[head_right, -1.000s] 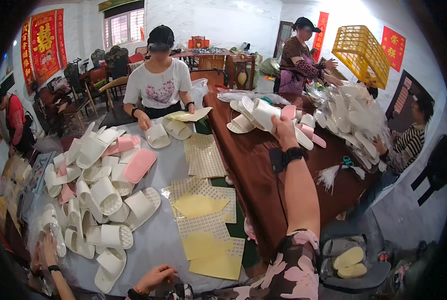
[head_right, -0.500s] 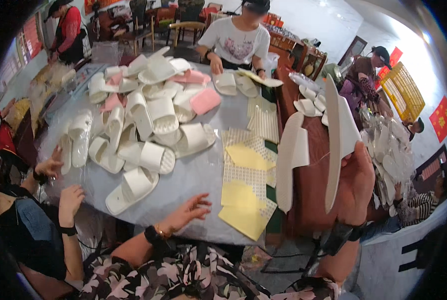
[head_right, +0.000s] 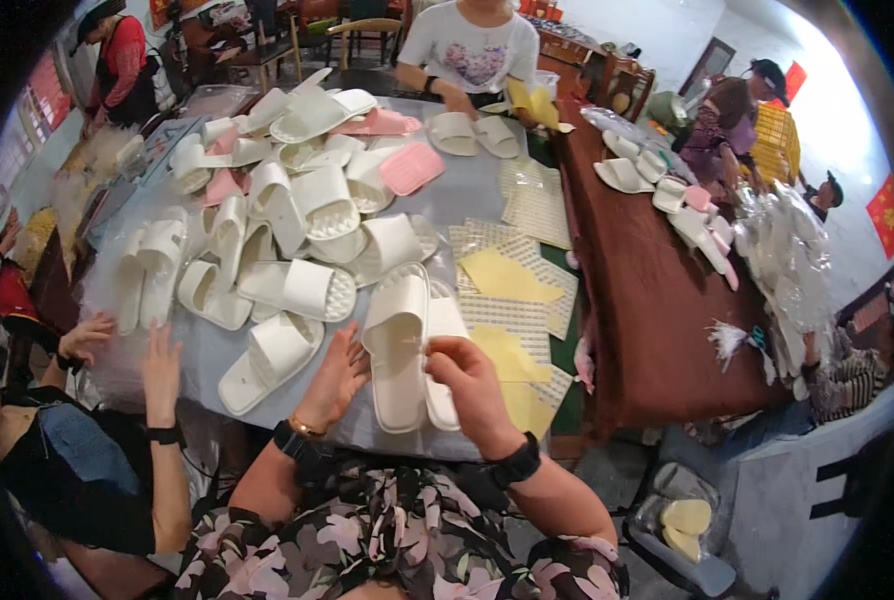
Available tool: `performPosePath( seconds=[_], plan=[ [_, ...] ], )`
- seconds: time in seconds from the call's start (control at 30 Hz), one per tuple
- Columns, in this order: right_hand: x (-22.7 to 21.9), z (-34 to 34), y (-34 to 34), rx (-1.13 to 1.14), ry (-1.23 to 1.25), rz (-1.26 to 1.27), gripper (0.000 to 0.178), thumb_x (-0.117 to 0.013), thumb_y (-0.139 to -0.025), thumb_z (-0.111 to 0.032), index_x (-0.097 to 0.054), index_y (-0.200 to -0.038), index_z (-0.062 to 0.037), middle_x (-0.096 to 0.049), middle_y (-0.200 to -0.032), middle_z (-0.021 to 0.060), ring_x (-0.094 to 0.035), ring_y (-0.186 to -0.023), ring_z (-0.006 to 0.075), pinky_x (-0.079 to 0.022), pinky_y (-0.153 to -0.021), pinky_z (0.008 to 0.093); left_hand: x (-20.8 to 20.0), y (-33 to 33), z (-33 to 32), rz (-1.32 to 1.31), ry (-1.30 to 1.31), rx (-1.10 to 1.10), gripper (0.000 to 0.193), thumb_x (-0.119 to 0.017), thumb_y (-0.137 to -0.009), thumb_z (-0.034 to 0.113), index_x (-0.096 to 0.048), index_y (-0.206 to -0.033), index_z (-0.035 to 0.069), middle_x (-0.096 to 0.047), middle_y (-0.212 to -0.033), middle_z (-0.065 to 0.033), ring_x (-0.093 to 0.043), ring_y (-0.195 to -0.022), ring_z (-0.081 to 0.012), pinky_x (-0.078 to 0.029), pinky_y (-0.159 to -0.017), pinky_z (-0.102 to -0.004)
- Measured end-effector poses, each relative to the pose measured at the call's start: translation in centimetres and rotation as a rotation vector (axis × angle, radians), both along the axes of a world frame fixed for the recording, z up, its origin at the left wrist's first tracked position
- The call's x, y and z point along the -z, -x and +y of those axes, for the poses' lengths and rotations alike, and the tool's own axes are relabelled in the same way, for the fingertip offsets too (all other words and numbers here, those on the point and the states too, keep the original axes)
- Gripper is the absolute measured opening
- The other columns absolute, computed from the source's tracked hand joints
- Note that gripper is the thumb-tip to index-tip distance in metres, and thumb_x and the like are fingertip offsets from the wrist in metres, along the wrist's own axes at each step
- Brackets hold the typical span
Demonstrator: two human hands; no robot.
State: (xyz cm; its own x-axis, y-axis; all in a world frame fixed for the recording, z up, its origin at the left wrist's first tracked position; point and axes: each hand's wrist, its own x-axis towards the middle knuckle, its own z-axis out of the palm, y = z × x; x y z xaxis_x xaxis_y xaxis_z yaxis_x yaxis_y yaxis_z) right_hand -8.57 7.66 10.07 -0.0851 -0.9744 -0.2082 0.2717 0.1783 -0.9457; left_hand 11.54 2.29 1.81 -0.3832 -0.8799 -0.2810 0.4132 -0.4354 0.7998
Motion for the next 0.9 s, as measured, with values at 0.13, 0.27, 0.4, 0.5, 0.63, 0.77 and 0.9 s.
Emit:
performPosePath(
  seconds=[0.13, 0.27, 0.4, 0.5, 0.63, 0.77, 0.9],
  plan=[
    [4.6, -0.5, 4.4, 0.066, 0.074, 0.312, 0.025, -0.062, -0.088, -0.006, -0.06, -0.112, 0.0009, -0.063, -0.099, 0.0071, -0.06, -0.083, 0.0131, -0.05, -0.074, 0.0274, 0.6, -1.1, 0.0, -0.149, -0.014, -0.046, 0.077, -0.06, -0.095, 0.02, -0.014, -0.154, 0.005, -0.048, -0.132, -0.0093, -0.051, -0.115, -0.0174, -0.044, -0.096, -0.0351],
    [8.3, -2.0, 5.1, 0.058, 0.097, 0.967, 0.053, -0.073, -0.082, -0.02, -0.051, -0.125, 0.0024, -0.058, -0.114, 0.0218, -0.06, -0.094, 0.0331, -0.051, -0.081, 0.039, 1.5, -1.0, 0.0, -0.158, 0.146, -0.123, 0.078, -0.064, -0.09, 0.008, -0.018, -0.153, 0.002, -0.049, -0.131, -0.0109, -0.051, -0.114, -0.0174, -0.045, -0.093, -0.0312],
    [7.8, -3.5, 4.5, 0.006, 0.006, 1.161, 0.044, -0.069, -0.082, -0.026, -0.055, -0.113, 0.0016, -0.06, -0.107, 0.0238, -0.061, -0.093, 0.04, -0.05, -0.08, 0.0464, 2.7, -1.2, -0.6, -0.333, 0.213, -0.188, 0.068, -0.064, -0.088, 0.004, -0.031, -0.147, -0.001, -0.056, -0.117, -0.008, -0.055, -0.098, -0.0136, -0.046, -0.081, -0.0263],
    [8.5, -5.5, 5.3, -0.048, -0.057, 1.297, 0.027, -0.06, -0.084, -0.02, -0.056, -0.101, 0.0005, -0.064, -0.095, 0.0243, -0.062, -0.087, 0.0436, -0.05, -0.077, 0.0506, 2.4, -1.1, -0.2, -0.483, 0.116, -0.23, 0.055, -0.059, -0.093, 0.006, -0.037, -0.143, 0.001, -0.056, -0.115, -0.0111, -0.057, -0.096, -0.0135, -0.048, -0.082, -0.0269],
    [7.7, -6.4, 6.2, -0.081, -0.007, 1.405, 0.013, -0.05, -0.082, -0.008, -0.054, -0.091, -0.0007, -0.065, -0.083, 0.0245, -0.063, -0.082, 0.045, -0.05, -0.075, 0.053, 1.6, -0.8, 0.9, -0.497, 0.322, -0.336, 0.048, -0.055, -0.095, 0.006, -0.04, -0.14, 0.0, -0.054, -0.116, -0.0112, -0.057, -0.096, -0.014, -0.049, -0.081, -0.0267],
    [6.7, -6.3, 7.9, 0.029, 0.018, 1.406, 0.013, -0.053, -0.083, -0.011, -0.054, -0.091, -0.0002, -0.065, -0.086, 0.0246, -0.064, -0.081, 0.0443, -0.051, -0.073, 0.0527, 0.7, 0.5, 1.5, -0.536, 0.302, -0.3, 0.051, -0.058, -0.094, 0.008, -0.038, -0.14, -0.002, -0.052, -0.121, -0.0152, -0.057, -0.102, -0.0191, -0.048, -0.087, -0.0308],
    [9.2, -6.9, 9.1, 0.011, 0.027, 1.414, 0.012, -0.054, -0.083, -0.01, -0.053, -0.091, -0.0001, -0.064, -0.089, 0.0244, -0.064, -0.083, 0.0442, -0.051, -0.073, 0.0522, 1.8, 1.9, 1.9, -0.889, 0.531, -0.157, 0.071, -0.068, -0.086, 0.014, -0.033, -0.144, -0.004, -0.044, -0.132, -0.0267, -0.044, -0.123, -0.0377, -0.035, -0.106, -0.045]
  ],
)
